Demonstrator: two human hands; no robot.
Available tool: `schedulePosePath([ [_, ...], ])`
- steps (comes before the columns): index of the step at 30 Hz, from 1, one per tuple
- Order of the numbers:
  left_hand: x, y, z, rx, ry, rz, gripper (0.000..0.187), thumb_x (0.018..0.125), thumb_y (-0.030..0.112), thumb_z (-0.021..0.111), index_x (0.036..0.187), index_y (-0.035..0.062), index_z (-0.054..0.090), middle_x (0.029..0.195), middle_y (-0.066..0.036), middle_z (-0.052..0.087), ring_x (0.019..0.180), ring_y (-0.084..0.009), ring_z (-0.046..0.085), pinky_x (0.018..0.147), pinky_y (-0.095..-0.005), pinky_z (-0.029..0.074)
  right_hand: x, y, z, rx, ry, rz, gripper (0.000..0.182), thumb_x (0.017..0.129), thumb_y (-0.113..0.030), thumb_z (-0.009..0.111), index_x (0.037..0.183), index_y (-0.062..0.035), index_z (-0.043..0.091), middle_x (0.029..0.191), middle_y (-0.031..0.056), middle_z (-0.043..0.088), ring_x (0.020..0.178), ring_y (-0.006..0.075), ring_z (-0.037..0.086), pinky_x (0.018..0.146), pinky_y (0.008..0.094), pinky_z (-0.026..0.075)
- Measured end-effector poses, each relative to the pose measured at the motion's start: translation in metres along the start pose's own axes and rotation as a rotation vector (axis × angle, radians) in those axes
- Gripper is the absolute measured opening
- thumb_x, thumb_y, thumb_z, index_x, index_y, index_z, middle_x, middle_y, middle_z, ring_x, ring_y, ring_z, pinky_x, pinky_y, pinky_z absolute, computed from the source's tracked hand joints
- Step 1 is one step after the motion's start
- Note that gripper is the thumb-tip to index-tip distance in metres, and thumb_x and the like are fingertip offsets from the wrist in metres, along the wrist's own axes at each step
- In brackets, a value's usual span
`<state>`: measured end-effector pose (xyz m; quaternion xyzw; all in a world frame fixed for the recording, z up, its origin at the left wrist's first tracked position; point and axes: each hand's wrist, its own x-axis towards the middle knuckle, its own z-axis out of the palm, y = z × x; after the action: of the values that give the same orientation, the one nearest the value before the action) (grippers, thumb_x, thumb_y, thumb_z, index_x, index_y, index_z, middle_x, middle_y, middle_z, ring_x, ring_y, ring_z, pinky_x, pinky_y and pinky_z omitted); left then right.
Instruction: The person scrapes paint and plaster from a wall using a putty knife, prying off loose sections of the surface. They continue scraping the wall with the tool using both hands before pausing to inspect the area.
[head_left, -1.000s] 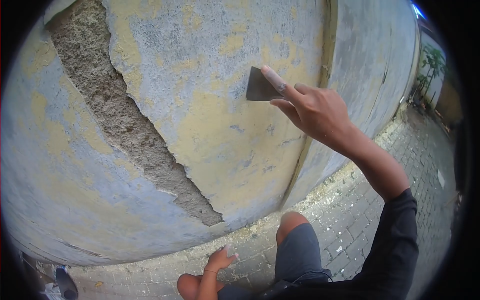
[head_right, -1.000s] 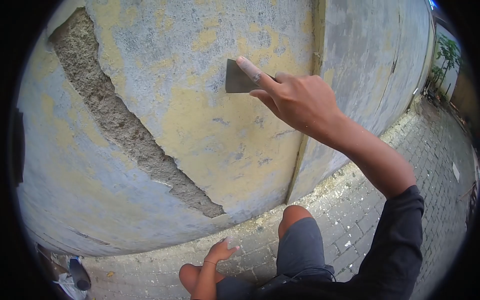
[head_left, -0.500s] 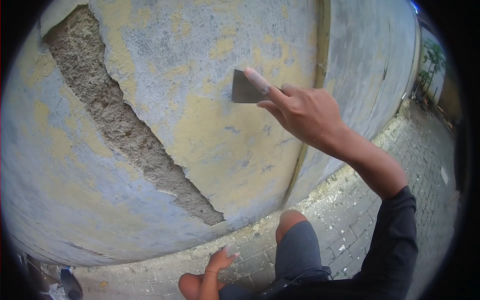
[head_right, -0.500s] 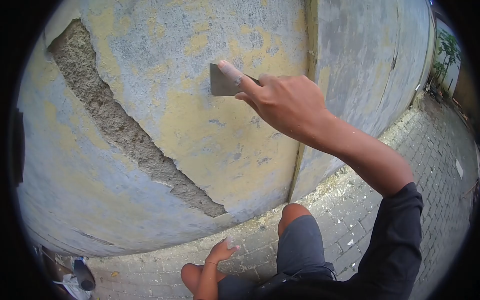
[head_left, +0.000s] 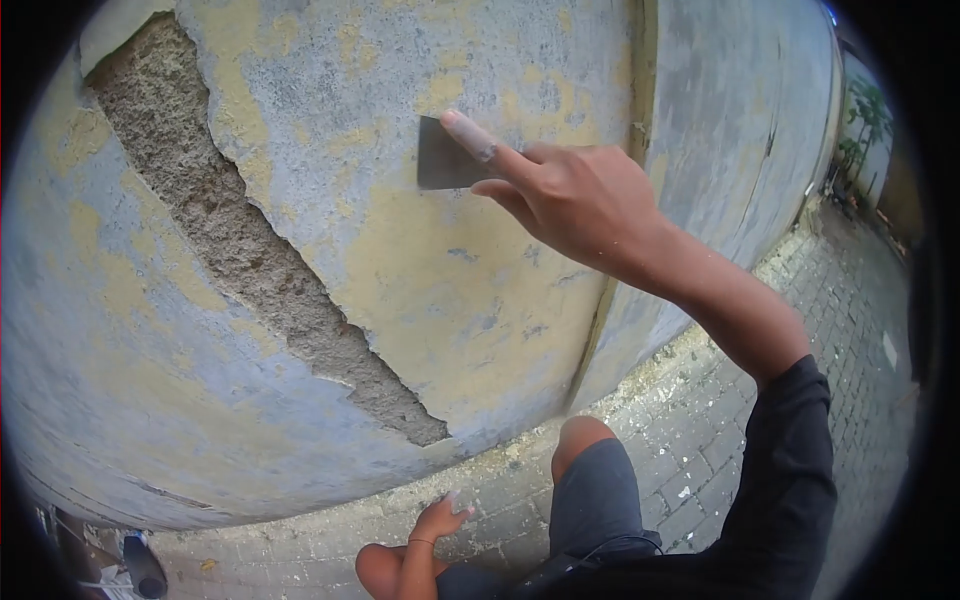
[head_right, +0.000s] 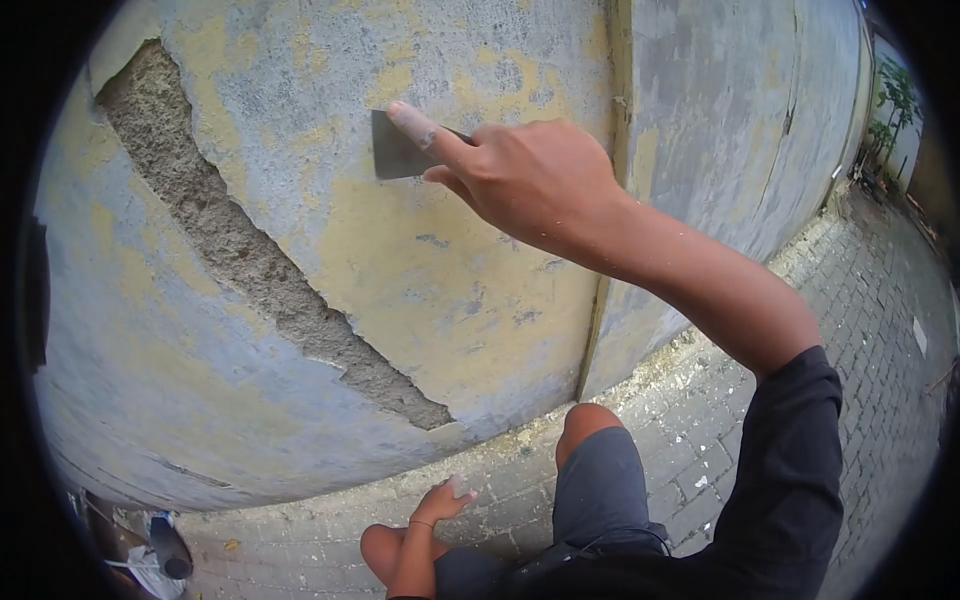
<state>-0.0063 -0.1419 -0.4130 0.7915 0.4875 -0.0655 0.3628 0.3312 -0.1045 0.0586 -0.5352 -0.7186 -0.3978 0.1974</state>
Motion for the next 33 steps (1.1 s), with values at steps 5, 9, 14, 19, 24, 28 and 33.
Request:
schedulePosePath([
  [5,0.015,-0.025,0.016,0.082,-0.074,-0.04,0.078,0.082,0.059,0.056,0.138,0.0064,0.041,0.13,-0.025,0.052,0.12,-0.039,0.05,0.1,-0.0424,0.041,0.006,0.001,-0.003,-0.05,-0.007,-0.009,0.065,0.094,-0.039,0.053,0.15,-0.0266,0.022,0.061,0.0033,0.059,0.04,0.0156,0.051,0.034,0.0303,0.037],
  [9,0.004,-0.006,0.004,-0.016,-0.01,-0.035,0.075,0.082,0.058,0.059,0.132,0.0033,0.047,0.127,-0.027,0.053,0.119,-0.0401,0.05,0.1,-0.0421,0.041,-0.008,0.025,0.002,-0.061,0.033,0.038,0.056,0.095,-0.039,0.05,0.146,-0.0259,0.031,0.062,0.0055,0.061,0.04,0.0168,0.052,0.033,0.0314,0.036],
  [14,0.008,-0.029,0.013,-0.019,-0.041,-0.004,0.078,0.082,0.058,0.057,0.135,0.0025,0.042,0.128,-0.027,0.052,0.119,-0.0398,0.051,0.099,-0.0426,0.041,0.009,0.005,-0.007,-0.016,0.063,0.024,0.056,0.095,-0.039,0.051,0.145,-0.0256,0.033,0.061,0.0056,0.06,0.041,0.0184,0.053,0.035,0.033,0.038],
  [19,0.013,-0.027,0.005,0.058,-0.074,-0.076,0.077,0.082,0.059,0.057,0.133,0.0019,0.044,0.126,-0.027,0.053,0.117,-0.0398,0.052,0.098,-0.0436,0.042,-0.003,0.023,-0.008,-0.07,0.009,0.026,0.062,0.094,-0.039,0.053,0.148,-0.0247,0.026,0.061,0.0047,0.059,0.041,0.0158,0.051,0.034,0.0308,0.037],
  [24,0.007,-0.02,0.007,-0.017,0.032,-0.02,0.077,0.082,0.057,0.059,0.132,0.0008,0.045,0.126,-0.027,0.053,0.119,-0.0394,0.051,0.099,-0.042,0.041,0.012,0.0,-0.003,-0.007,0.095,0.008,0.059,0.094,-0.04,0.051,0.147,-0.0251,0.028,0.062,0.0067,0.061,0.042,0.0197,0.054,0.036,0.0337,0.039],
  [28,0.001,-0.03,0.002,-0.009,-0.017,-0.057,0.078,0.082,0.057,0.059,0.133,0.0005,0.043,0.128,-0.027,0.052,0.119,-0.0395,0.05,0.099,-0.0423,0.041,0.013,-0.006,-0.006,-0.005,0.05,0.018,0.058,0.095,-0.039,0.051,0.147,-0.0257,0.029,0.062,0.0059,0.06,0.042,0.0204,0.054,0.036,0.0343,0.04],
  [33,-0.001,-0.03,-0.002,0.024,-0.024,-0.072,0.082,0.081,0.058,0.057,0.135,-0.001,0.042,0.129,-0.028,0.051,0.119,-0.0409,0.05,0.1,-0.0435,0.041,-0.009,0.017,0.011,-0.006,0.102,0.019,0.066,0.092,-0.036,0.056,0.149,-0.0297,0.023,0.065,0.0045,0.061,0.045,0.0185,0.055,0.037,0.0333,0.04],
])
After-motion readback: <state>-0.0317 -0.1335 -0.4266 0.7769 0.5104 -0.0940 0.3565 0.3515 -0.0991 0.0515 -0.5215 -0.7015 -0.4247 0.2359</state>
